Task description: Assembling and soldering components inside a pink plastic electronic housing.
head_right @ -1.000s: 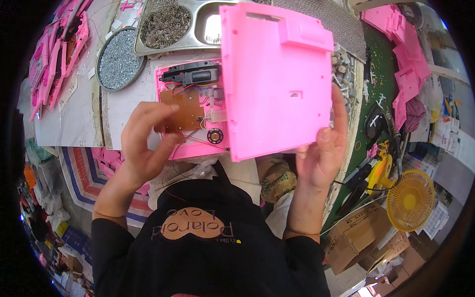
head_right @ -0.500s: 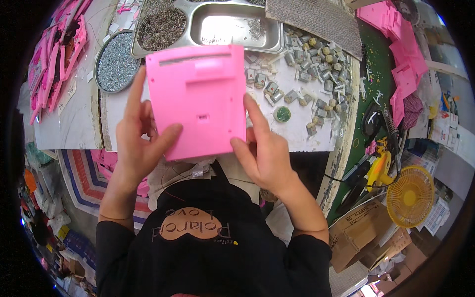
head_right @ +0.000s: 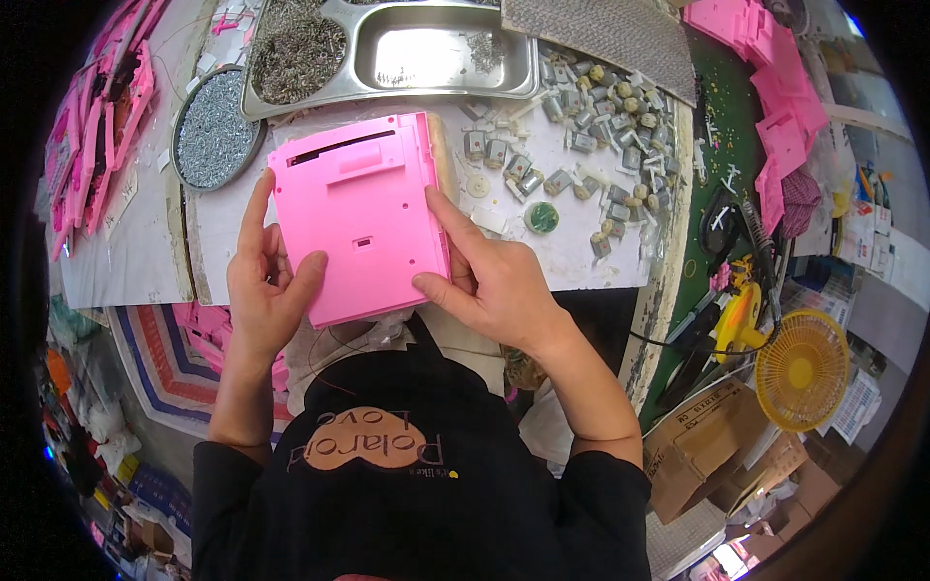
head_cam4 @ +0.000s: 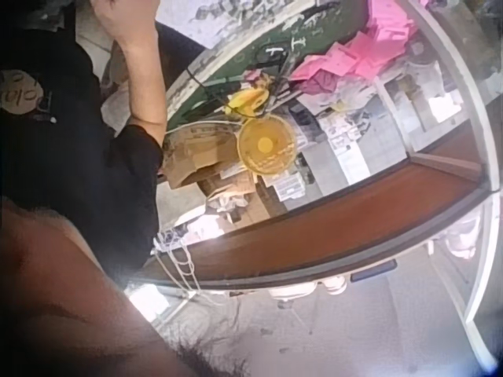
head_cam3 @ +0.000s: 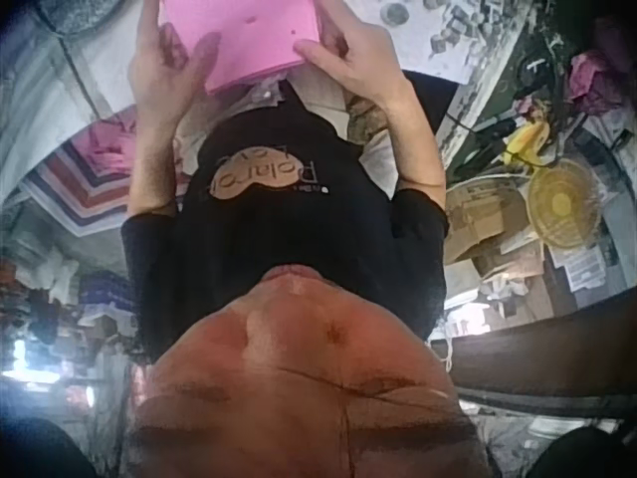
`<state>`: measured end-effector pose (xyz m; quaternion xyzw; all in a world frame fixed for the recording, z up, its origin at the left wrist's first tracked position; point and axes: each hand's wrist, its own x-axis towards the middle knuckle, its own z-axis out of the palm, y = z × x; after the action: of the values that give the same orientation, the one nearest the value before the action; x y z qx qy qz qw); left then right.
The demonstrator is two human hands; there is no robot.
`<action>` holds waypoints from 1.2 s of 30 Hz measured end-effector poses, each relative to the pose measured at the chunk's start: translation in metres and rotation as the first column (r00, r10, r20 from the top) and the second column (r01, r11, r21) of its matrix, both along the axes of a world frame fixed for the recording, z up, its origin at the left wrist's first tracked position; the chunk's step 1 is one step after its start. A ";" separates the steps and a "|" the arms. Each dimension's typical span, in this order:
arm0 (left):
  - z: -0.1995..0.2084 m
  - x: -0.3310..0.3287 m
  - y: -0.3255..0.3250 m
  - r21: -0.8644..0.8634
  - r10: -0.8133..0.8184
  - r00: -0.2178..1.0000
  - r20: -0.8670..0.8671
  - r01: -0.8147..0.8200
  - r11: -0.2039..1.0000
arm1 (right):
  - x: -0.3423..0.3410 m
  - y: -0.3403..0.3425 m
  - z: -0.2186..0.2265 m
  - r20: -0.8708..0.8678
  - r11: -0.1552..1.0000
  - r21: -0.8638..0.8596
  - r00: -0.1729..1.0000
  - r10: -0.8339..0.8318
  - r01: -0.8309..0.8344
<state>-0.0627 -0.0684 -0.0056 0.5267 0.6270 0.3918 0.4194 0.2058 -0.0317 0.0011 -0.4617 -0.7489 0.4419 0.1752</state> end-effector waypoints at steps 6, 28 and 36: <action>-0.008 -0.003 -0.004 0.037 -0.018 0.999 -0.041 0.019 0.999 | -0.001 0.002 0.006 -0.011 1.000 -0.001 1.000 0.015 -0.015; 0.013 0.008 0.025 0.113 -0.077 0.969 -0.233 0.105 0.988 | 0.005 0.003 -0.006 -0.267 0.939 -0.295 0.929 -0.258 0.176; 0.007 0.004 -0.001 0.062 0.003 0.983 -0.183 0.009 0.998 | -0.004 0.006 0.004 -0.157 0.989 -0.118 0.981 -0.111 0.093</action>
<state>-0.0591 -0.0697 0.0011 0.5742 0.6497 0.3603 0.3439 0.2019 -0.0255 0.0048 -0.4708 -0.6817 0.5093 0.2328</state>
